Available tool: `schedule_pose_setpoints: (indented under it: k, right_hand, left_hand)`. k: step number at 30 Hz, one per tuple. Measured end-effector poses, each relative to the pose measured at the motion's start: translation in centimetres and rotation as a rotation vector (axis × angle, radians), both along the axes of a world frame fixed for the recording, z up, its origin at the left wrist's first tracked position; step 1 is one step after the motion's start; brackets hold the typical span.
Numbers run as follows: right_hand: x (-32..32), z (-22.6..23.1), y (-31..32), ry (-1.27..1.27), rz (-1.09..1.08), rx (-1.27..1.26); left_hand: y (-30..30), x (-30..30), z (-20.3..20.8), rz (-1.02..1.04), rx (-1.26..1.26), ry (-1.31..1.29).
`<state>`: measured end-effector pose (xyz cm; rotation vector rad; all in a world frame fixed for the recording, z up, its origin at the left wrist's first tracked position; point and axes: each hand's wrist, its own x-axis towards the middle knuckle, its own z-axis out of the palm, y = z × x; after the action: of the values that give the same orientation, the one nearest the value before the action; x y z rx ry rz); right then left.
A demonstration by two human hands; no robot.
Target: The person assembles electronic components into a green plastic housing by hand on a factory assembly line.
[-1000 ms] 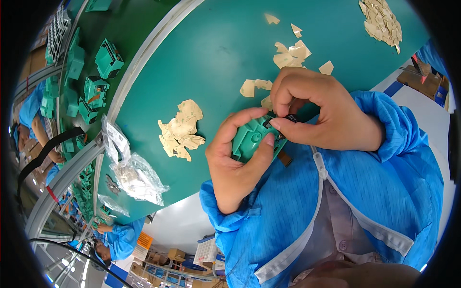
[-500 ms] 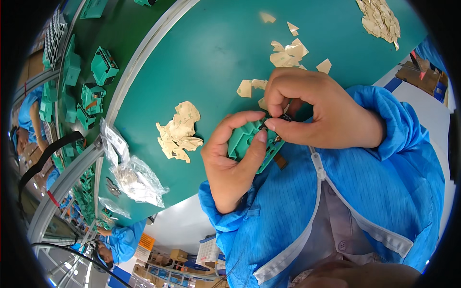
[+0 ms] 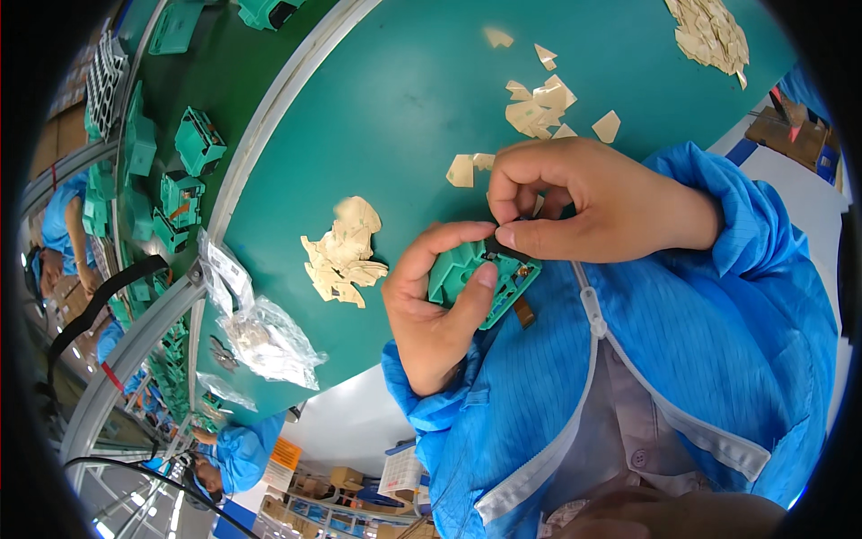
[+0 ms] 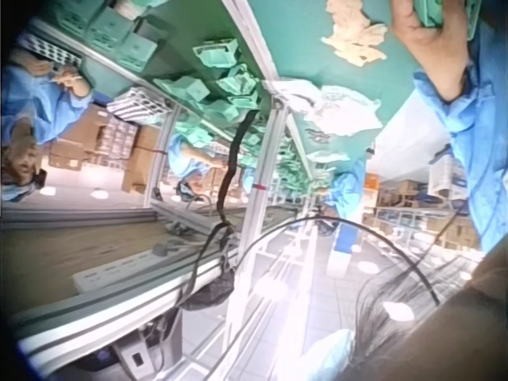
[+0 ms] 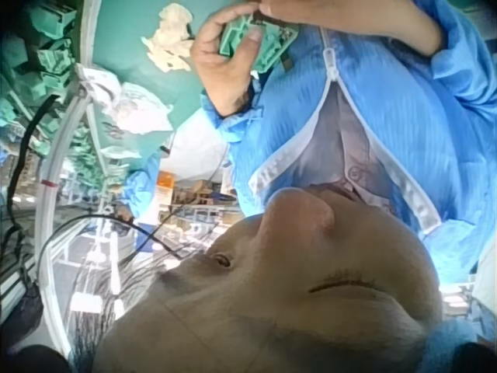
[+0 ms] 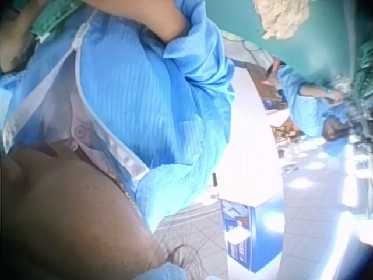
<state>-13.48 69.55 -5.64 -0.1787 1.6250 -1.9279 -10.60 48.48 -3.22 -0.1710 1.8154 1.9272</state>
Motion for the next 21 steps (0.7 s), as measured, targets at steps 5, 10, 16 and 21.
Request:
schedule_pose_setpoints:
  k: [5, 10, 16, 21]
  right_hand:
    - [-0.1, -0.3, 0.5, -0.090, 0.071, -0.075]
    - [-0.5, 0.2, 1.0, -0.202, 0.249, -0.103]
    - [-0.4, 0.3, 1.3, -0.149, 0.235, -0.109]
    - [-0.4, 0.4, 1.2, -0.133, 0.224, -0.121]
  left_hand:
    - [-0.1, 0.3, -0.9, -0.026, 0.019, 0.057]
    - [-0.9, 0.7, -2.5, -0.031, 0.299, 0.023]
    - [-0.1, 0.9, -3.6, 0.006, 0.465, 0.083]
    - [-0.3, 1.1, -3.9, 0.018, 0.481, 0.082]
